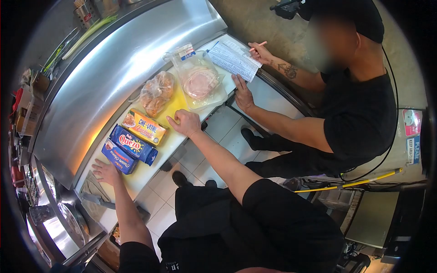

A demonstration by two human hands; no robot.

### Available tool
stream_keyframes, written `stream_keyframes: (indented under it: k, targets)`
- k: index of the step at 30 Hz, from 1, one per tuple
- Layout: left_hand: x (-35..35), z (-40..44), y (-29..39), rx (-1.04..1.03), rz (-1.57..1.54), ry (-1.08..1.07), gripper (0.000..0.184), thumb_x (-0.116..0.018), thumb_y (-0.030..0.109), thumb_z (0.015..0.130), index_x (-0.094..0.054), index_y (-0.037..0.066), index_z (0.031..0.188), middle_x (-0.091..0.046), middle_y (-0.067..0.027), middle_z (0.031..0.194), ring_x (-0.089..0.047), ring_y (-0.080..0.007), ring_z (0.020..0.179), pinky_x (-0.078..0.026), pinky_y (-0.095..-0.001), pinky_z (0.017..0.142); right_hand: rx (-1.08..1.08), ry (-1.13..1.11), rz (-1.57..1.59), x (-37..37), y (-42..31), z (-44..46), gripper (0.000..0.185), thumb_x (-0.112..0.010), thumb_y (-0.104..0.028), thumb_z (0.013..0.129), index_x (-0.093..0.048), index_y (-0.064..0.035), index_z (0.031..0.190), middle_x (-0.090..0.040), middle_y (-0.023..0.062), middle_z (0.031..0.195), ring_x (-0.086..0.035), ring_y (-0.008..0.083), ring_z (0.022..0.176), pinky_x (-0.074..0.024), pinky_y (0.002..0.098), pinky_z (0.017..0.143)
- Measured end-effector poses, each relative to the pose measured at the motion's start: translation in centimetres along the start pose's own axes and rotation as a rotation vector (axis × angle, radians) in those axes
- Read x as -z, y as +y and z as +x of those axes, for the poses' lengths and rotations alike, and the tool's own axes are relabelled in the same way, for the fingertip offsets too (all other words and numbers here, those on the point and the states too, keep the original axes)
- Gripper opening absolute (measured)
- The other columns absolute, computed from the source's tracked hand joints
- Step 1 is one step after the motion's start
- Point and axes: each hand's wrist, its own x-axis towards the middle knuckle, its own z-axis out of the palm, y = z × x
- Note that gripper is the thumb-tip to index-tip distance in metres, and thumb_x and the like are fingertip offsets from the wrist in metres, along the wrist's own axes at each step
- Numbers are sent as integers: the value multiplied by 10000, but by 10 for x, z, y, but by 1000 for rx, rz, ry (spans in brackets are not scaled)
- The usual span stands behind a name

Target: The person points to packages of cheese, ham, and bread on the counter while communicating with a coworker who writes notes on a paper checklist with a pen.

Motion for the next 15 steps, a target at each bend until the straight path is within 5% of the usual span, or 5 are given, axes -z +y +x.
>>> stream_keyframes:
  k: [10,13,15]
  targets:
    - [5,-4,-1,-24,-14,-3,743,-418,559,926,-215,155,1516,-204,-182,1560,-203,-409,1424,-189,-625,1102,-11,-8,-7,0,2,-3,400,-642,-464,824,-567,-112,649,-616,75,682,-623,307,636,-496,437,594]
    - [4,1,0,-44,4,41,742,-407,566,929,-217,153,1515,-207,-179,1560,-206,-409,1423,-195,-625,1100,30,-5,25,10,3,7,314,-650,-361,833,-594,-91,683,-637,92,716,-631,311,654,-500,431,608]
    - [5,0,1,-8,8,-8,744,-395,573,932,-209,155,1518,-201,-176,1562,-204,-403,1425,-196,-623,1101,-53,-103,408,42,18,12,183,-642,-230,830,-639,-62,757,-660,118,763,-644,315,686,-506,418,628]
